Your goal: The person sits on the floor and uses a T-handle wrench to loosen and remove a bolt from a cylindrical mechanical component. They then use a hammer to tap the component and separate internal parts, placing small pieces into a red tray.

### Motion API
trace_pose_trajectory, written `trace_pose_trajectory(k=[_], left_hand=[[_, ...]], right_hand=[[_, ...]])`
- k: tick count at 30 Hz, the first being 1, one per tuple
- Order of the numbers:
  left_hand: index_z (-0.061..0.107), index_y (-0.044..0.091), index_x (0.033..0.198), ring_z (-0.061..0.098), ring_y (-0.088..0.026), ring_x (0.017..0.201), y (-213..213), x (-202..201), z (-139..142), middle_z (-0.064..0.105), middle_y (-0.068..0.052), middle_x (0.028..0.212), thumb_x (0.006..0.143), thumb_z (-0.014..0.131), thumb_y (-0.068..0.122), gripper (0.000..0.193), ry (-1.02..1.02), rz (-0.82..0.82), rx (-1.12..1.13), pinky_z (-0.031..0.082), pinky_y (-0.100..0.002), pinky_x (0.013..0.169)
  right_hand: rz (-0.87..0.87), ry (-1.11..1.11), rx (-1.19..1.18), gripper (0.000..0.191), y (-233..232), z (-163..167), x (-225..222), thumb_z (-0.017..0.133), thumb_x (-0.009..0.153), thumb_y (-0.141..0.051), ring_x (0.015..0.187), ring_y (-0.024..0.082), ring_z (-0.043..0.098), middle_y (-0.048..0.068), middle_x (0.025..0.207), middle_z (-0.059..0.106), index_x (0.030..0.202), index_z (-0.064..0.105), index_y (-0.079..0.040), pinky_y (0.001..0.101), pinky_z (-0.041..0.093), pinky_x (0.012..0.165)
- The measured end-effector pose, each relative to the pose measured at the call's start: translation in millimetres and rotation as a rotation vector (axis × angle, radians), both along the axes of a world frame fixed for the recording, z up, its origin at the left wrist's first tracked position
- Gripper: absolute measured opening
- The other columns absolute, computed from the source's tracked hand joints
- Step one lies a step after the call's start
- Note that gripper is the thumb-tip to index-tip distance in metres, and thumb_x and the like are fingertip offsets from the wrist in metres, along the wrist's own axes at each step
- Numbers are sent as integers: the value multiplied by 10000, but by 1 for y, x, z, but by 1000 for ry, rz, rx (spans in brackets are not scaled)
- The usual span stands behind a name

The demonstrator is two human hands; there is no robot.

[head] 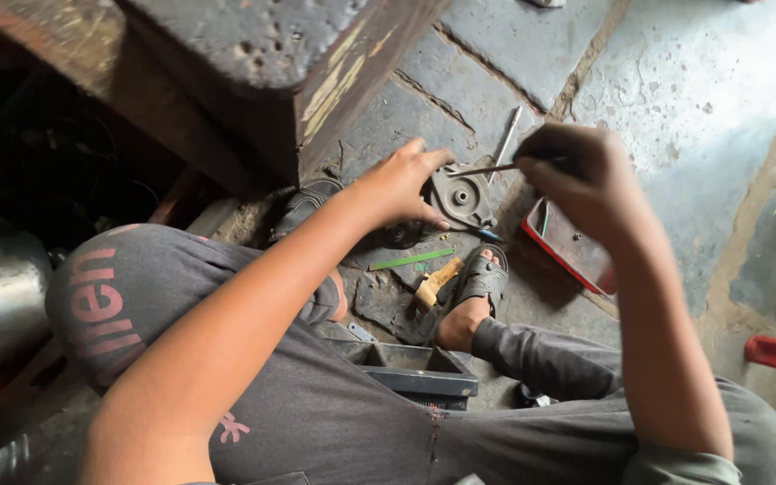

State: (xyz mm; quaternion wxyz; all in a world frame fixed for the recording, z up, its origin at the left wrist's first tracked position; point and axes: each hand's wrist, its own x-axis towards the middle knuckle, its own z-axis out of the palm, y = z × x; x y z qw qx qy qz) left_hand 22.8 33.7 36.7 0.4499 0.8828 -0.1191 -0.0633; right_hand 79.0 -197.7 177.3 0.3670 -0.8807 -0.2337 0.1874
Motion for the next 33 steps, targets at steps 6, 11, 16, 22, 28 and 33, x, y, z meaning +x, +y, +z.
trace_pose_trajectory(k=[6,11,16,22,28,33], left_hand=[[567,59,1268,647,-415,1104,-2,-8,-21,649,-231,1141,565,972,456,903,-42,96,-126,533,-461,957],[561,44,1245,647,-418,1103,-4,-11,-27,654,-236,1135,583,973,477,892,-69,116,-141,534,-468,952],[558,50,1264,645,-413,1122,-4,-13,1,649,-225,1163,598,949,495,891,-7,97,-70,542,-472,950],[554,155,1283,599,-362,1138,7,-20,93,570,-144,1266,798,796,376,585,183,99,761,477,-587,892],[550,63,1328,676,-335,1062,49,-55,155,610,-183,1202,857,734,191,522,-59,231,515,564,-441,801],[600,96,1254,658,-309,1096,45,-47,166,647,-142,1176,795,738,305,522,-36,167,609,533,-444,872]], right_hand=[[96,-224,-88,112,45,10,-11,678,923,-79,661,88,553,62,750,684,984,723,3,283,465,593],[148,-253,-170,137,42,9,-3,694,909,-85,673,100,575,87,758,684,1002,713,13,299,493,617],[215,-320,-278,142,58,12,-1,671,892,-93,619,205,647,104,738,692,978,717,11,360,523,606],[489,-631,-625,309,92,-48,-9,661,882,-142,1070,407,656,217,1081,681,1139,640,28,472,533,925],[630,-315,-212,426,63,-81,12,656,943,-188,1278,419,581,277,1338,640,1310,618,24,470,446,1085],[238,169,-326,424,53,-72,27,638,921,-202,1069,223,680,185,1166,733,1286,615,12,363,536,908]])
